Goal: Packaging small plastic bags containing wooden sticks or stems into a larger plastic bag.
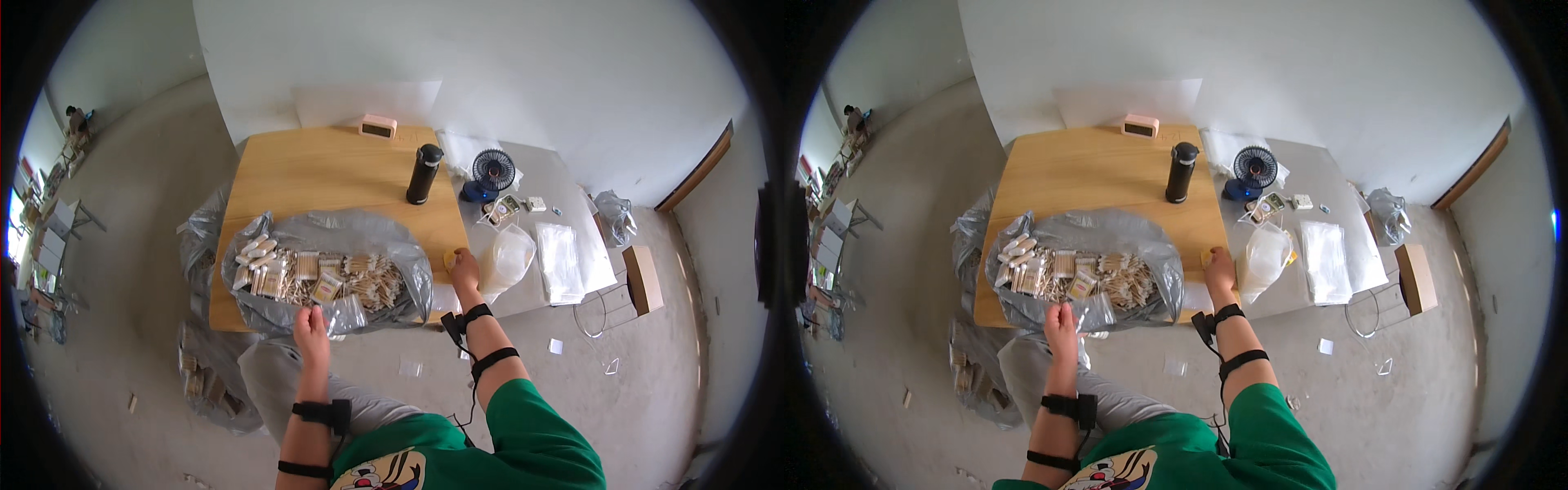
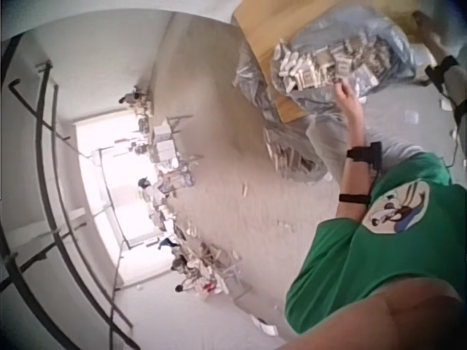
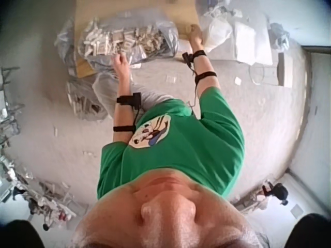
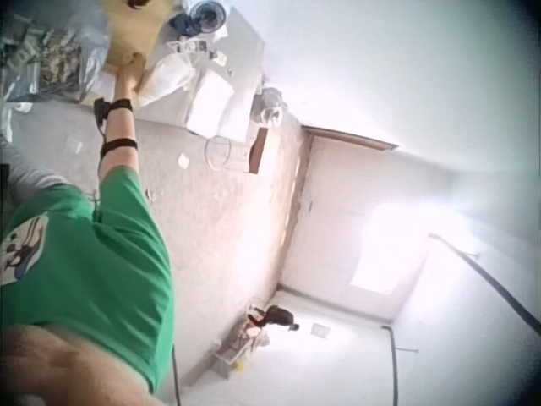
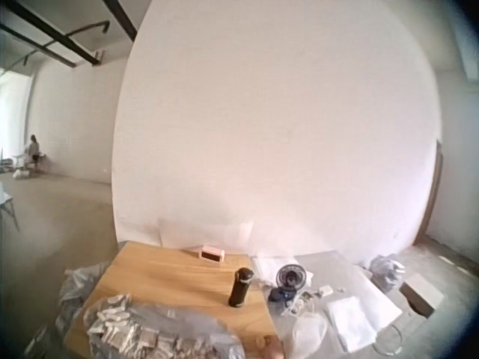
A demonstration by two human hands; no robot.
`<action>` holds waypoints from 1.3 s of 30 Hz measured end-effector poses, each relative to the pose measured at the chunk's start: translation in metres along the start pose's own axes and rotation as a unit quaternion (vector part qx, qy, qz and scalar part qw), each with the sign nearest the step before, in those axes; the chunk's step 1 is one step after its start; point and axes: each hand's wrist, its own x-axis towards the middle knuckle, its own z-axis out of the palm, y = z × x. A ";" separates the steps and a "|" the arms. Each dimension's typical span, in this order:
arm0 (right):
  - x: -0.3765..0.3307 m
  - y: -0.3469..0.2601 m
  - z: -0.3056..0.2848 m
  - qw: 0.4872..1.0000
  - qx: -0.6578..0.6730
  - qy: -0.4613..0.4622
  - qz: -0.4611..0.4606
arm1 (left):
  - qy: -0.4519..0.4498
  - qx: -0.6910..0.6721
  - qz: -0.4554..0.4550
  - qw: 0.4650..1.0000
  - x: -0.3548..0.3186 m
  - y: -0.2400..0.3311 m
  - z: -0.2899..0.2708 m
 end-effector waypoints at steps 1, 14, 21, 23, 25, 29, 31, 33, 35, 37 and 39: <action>0.005 -0.003 -0.002 0.997 -0.028 -0.053 0.040 | 0.002 0.006 0.034 0.999 -0.006 0.010 -0.001; -0.049 -0.057 -0.043 0.986 0.134 0.039 -0.093 | -0.104 -0.045 0.001 0.994 -0.033 0.048 0.029; -0.149 -0.090 -0.080 0.863 0.476 -0.160 0.049 | -0.173 -0.019 0.080 0.981 -0.055 0.068 0.063; -0.159 -0.090 -0.094 0.818 0.508 -0.227 0.147 | -0.205 -0.015 0.061 0.977 -0.059 0.067 0.065; -0.156 -0.074 -0.090 0.855 0.477 -0.159 0.126 | -0.216 -0.047 0.051 0.974 -0.060 0.057 0.066; -0.127 -0.017 -0.073 0.896 0.417 -0.053 0.144 | -0.146 -0.016 0.040 0.988 -0.041 0.036 0.049; -0.109 0.013 -0.057 0.954 0.249 0.037 0.165 | -0.126 -0.006 0.025 0.992 -0.026 0.025 0.037; -0.097 0.020 -0.048 0.969 0.202 0.049 0.134 | -0.114 -0.001 0.024 0.993 -0.014 0.018 0.025; -0.090 0.013 -0.046 0.975 0.139 -0.012 0.174 | -0.086 0.003 0.050 0.995 -0.004 0.010 0.013; -0.089 0.007 -0.040 0.990 0.035 -0.006 0.137 | -0.086 0.012 0.014 0.996 0.002 0.014 0.006; -0.089 -0.004 -0.036 0.994 -0.065 -0.004 0.090 | -0.062 0.021 -0.010 0.998 0.008 0.009 -0.004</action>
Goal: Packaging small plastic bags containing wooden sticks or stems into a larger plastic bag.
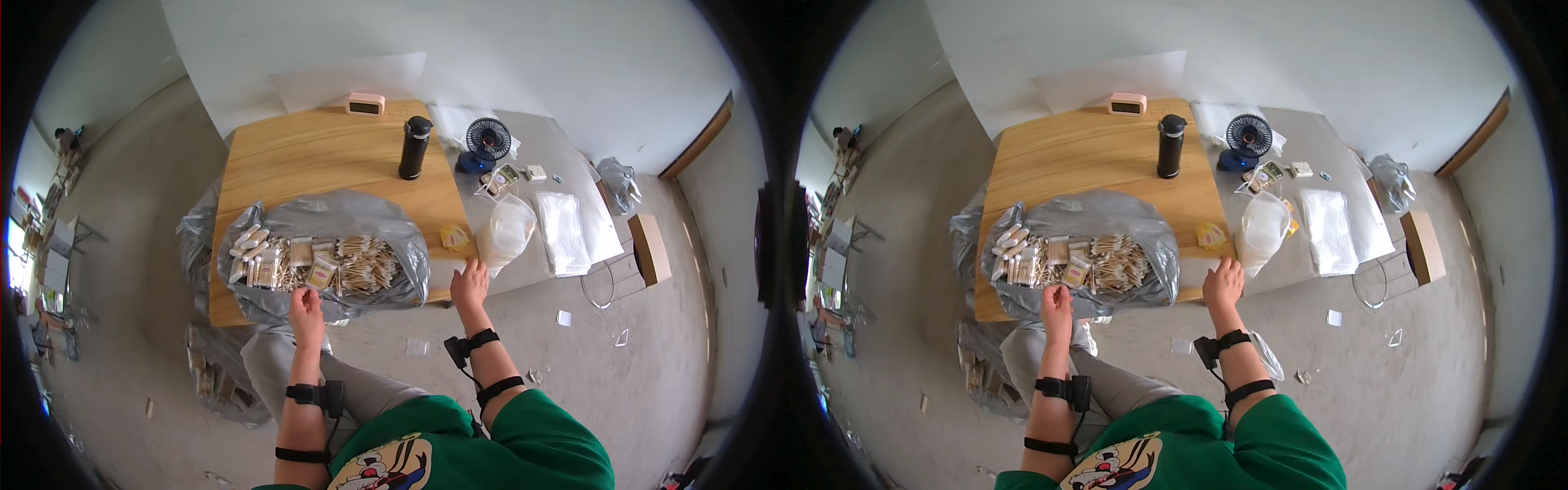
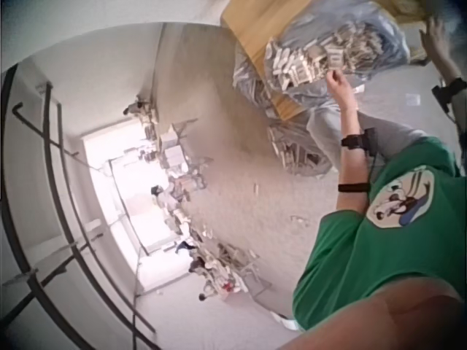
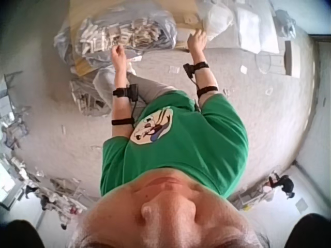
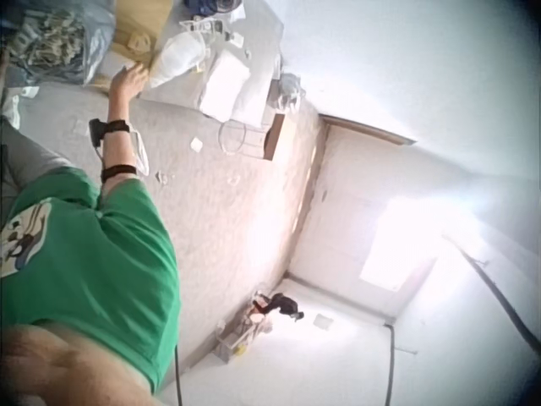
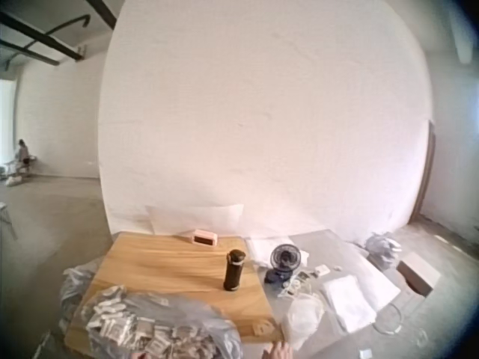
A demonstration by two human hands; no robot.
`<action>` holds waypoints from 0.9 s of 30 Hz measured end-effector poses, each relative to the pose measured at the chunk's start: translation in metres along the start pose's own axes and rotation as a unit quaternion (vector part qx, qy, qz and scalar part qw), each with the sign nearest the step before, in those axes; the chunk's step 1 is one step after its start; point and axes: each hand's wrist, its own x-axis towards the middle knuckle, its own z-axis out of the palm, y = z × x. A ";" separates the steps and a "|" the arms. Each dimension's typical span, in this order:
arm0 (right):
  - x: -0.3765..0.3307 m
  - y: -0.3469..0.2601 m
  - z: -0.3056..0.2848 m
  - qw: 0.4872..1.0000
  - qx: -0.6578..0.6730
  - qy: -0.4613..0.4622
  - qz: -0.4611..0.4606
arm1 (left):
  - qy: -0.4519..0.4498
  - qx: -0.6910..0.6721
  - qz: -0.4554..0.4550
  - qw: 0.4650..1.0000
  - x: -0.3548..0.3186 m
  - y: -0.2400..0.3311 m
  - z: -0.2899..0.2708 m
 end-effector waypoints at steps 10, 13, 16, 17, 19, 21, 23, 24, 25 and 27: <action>-0.018 -0.011 0.022 0.925 -0.191 -0.167 -0.284 | -0.014 0.312 0.195 0.930 0.045 -0.023 -0.001; -0.022 -0.007 0.032 0.927 -0.186 -0.145 -0.291 | -0.064 0.337 0.172 0.924 0.051 -0.021 0.007; -0.021 -0.009 0.031 0.930 -0.179 -0.152 -0.282 | -0.077 0.352 0.181 0.915 0.052 -0.019 0.022; -0.023 -0.011 0.030 0.928 -0.187 -0.153 -0.284 | -0.082 0.371 0.155 0.912 0.052 -0.018 0.026; -0.021 -0.011 0.029 0.930 -0.190 -0.150 -0.278 | -0.085 0.385 0.134 0.909 0.052 -0.015 0.031; -0.019 -0.011 0.027 0.929 -0.184 -0.178 -0.267 | -0.056 0.355 0.144 0.922 0.051 -0.015 0.031; -0.010 -0.009 0.025 0.933 -0.166 -0.175 -0.267 | -0.031 0.309 0.146 0.939 0.050 -0.018 0.028; -0.001 -0.008 0.023 0.948 -0.102 -0.134 -0.271 | -0.008 0.263 0.143 0.954 0.050 -0.018 0.025; 0.004 -0.007 0.022 0.957 -0.037 -0.094 -0.272 | -0.007 0.263 0.145 0.954 0.052 -0.017 0.022; 0.002 -0.018 0.011 0.961 0.049 0.006 -0.274 | 0.030 0.157 0.143 0.977 0.055 -0.017 0.011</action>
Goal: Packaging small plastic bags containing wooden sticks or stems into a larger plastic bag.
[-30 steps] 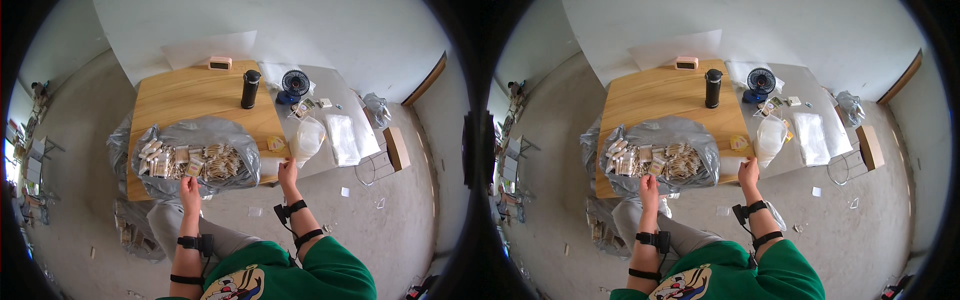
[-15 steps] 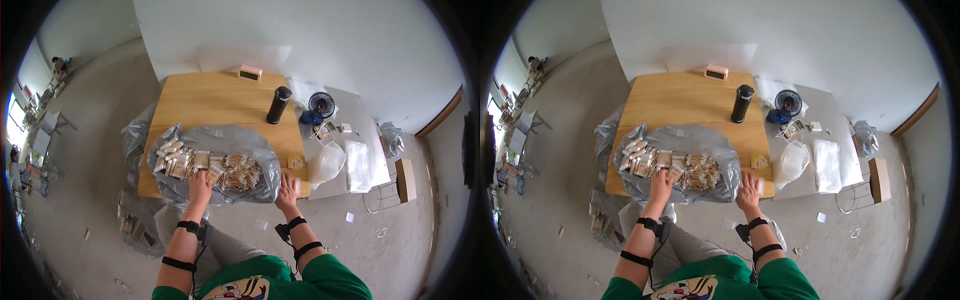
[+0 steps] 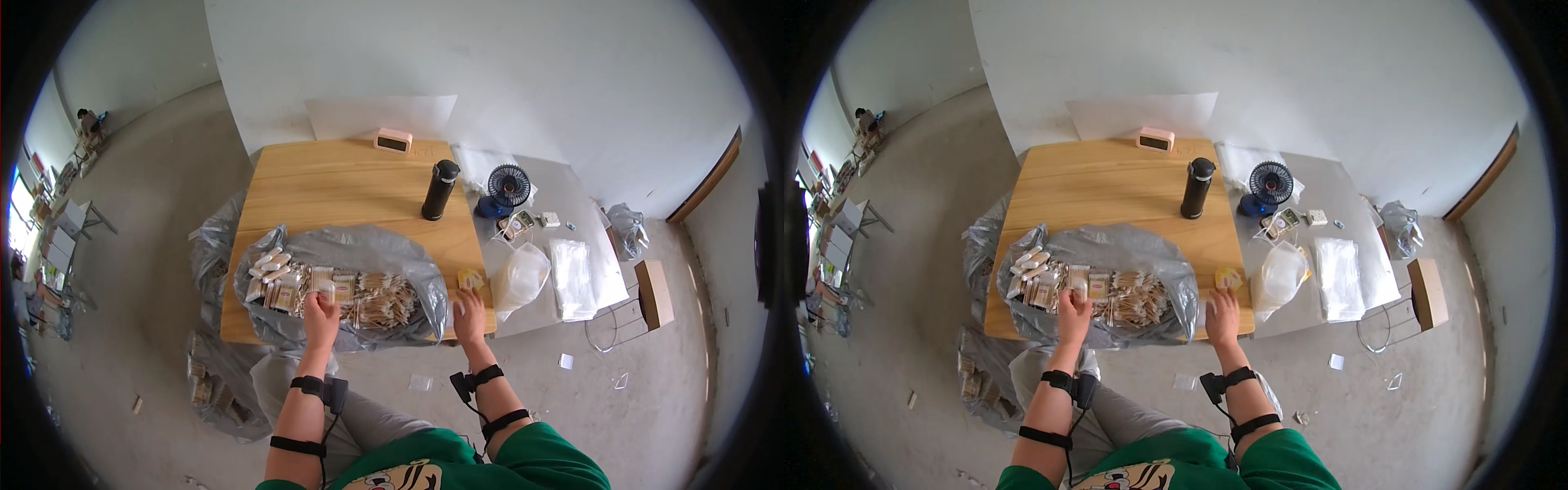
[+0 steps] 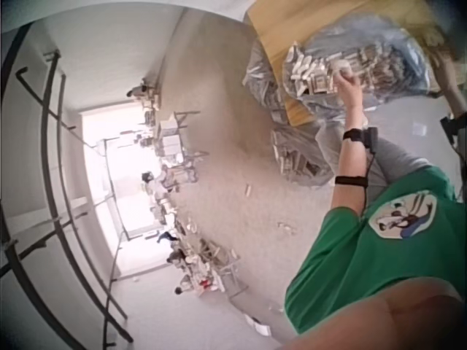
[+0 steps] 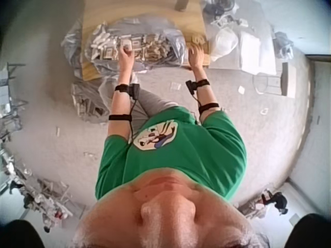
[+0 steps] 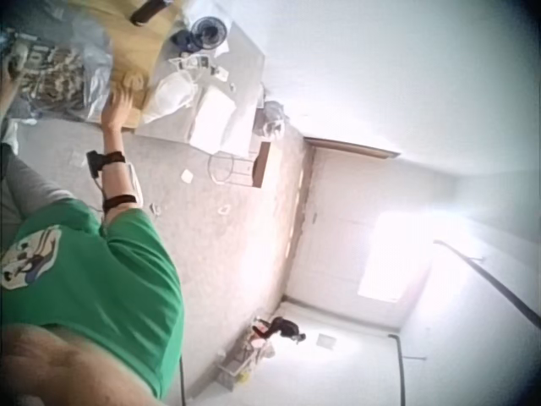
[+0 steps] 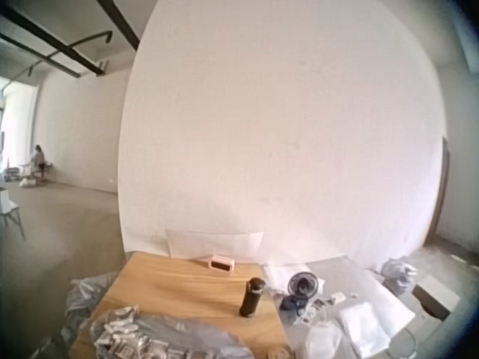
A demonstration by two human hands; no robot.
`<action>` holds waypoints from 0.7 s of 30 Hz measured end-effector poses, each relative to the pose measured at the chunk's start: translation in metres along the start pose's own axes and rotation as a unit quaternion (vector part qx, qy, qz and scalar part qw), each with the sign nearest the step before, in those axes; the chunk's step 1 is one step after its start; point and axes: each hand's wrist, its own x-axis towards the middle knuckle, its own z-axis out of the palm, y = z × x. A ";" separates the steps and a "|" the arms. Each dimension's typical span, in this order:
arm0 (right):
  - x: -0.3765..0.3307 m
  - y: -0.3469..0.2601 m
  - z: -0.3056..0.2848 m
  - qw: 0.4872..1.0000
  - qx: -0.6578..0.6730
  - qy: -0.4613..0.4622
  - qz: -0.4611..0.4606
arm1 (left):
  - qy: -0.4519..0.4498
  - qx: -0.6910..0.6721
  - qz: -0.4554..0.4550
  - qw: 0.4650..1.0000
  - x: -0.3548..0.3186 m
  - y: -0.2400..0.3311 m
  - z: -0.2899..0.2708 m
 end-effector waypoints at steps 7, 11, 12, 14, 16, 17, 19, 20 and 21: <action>0.028 -0.116 -0.055 0.945 0.322 0.029 0.050 | -0.098 -0.357 -0.195 0.908 -0.014 0.058 -0.011; 0.029 -0.160 -0.035 0.797 0.578 -0.066 0.164 | -0.201 -0.454 -0.192 0.847 -0.034 0.086 -0.017; 0.030 -0.164 -0.033 0.751 0.622 -0.111 0.191 | -0.200 -0.455 -0.190 0.847 -0.037 0.085 -0.018; 0.029 -0.165 -0.028 0.702 0.661 -0.153 0.215 | -0.253 -0.395 -0.149 0.870 -0.043 0.082 -0.017; 0.022 -0.161 -0.022 0.777 0.590 -0.154 0.155 | -0.244 -0.363 -0.117 0.891 -0.046 0.070 -0.015; 0.021 -0.161 -0.019 0.779 0.594 -0.128 0.157 | -0.213 -0.298 -0.084 0.927 -0.047 0.067 -0.013; 0.020 -0.172 -0.022 0.848 0.505 -0.093 0.131 | -0.103 -0.225 -0.020 0.969 -0.051 0.068 -0.011; 0.020 -0.176 -0.026 0.904 0.410 -0.062 0.105 | -0.105 -0.226 -0.016 0.968 -0.052 0.067 -0.012; 0.019 -0.181 -0.030 0.944 0.327 -0.028 0.034 | -0.072 -0.127 0.008 0.989 -0.053 0.069 -0.016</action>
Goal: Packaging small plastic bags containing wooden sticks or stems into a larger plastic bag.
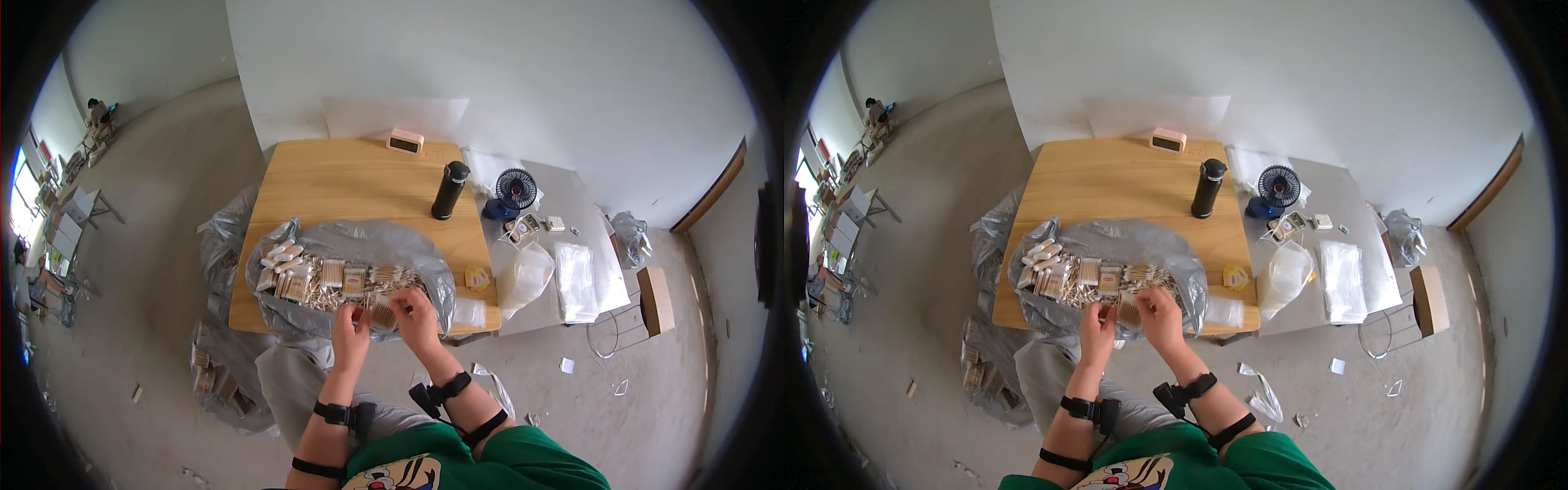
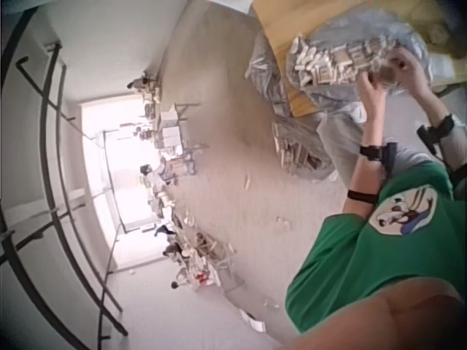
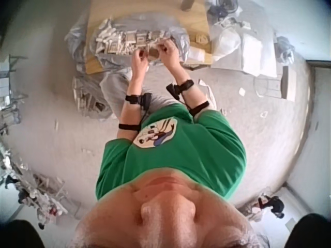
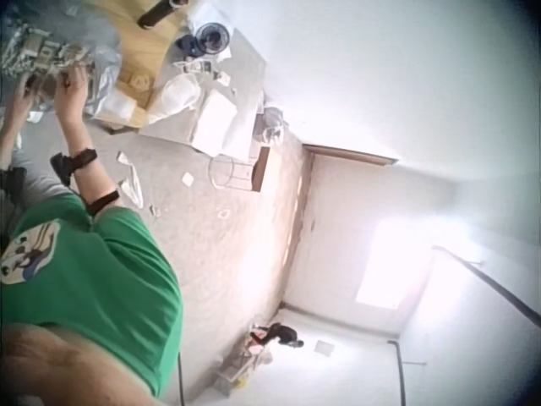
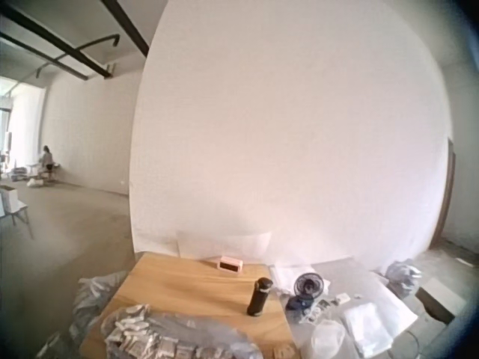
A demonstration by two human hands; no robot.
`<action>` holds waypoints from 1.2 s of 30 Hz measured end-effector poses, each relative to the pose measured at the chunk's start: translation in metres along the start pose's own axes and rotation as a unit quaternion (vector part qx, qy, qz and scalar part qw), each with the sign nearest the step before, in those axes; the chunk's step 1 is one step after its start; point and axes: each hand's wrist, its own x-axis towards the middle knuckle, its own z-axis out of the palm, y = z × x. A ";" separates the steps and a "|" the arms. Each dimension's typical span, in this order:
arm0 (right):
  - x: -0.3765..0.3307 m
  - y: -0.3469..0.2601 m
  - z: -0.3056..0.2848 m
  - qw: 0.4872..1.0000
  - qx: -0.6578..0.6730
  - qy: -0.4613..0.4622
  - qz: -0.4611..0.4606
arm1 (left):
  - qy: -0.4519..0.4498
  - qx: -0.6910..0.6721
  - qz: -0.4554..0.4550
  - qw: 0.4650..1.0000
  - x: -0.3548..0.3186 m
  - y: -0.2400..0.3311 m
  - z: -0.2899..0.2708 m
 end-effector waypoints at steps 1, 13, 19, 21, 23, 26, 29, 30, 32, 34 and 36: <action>-0.001 -0.003 0.001 1.000 0.001 -0.003 -0.005 | 0.033 0.104 0.019 0.994 0.000 0.002 -0.005; -0.026 -0.014 -0.007 0.942 -0.134 -0.051 -0.304 | -0.072 -0.254 -0.184 0.947 -0.016 -0.001 0.010; -0.031 -0.017 -0.004 0.953 -0.123 -0.061 -0.270 | -0.057 -0.063 -0.101 0.991 -0.011 0.017 -0.003; -0.031 -0.016 -0.003 0.959 -0.108 -0.065 -0.254 | -0.060 -0.020 -0.073 0.995 -0.011 0.018 -0.002; -0.032 -0.016 -0.002 0.972 -0.094 -0.091 -0.197 | 0.016 0.007 0.051 0.999 -0.014 0.016 0.002; -0.032 -0.015 0.000 0.978 -0.067 -0.082 -0.182 | 0.004 0.006 0.078 0.997 -0.013 0.023 0.000; -0.031 -0.008 0.001 0.981 -0.056 -0.084 -0.164 | 0.002 0.008 0.120 0.993 -0.011 0.023 -0.001; -0.031 -0.008 0.001 0.981 -0.054 -0.086 -0.164 | 0.004 0.010 0.118 0.993 -0.011 0.027 -0.004; -0.031 -0.010 0.001 0.981 -0.073 -0.074 -0.164 | -0.025 0.008 0.121 0.992 -0.011 0.035 -0.009; -0.031 0.001 0.000 0.980 -0.076 -0.079 -0.166 | -0.024 0.032 0.138 0.990 -0.011 0.031 -0.007; -0.033 0.000 -0.001 0.981 -0.076 -0.072 -0.166 | -0.028 0.054 0.156 0.986 -0.012 0.028 -0.007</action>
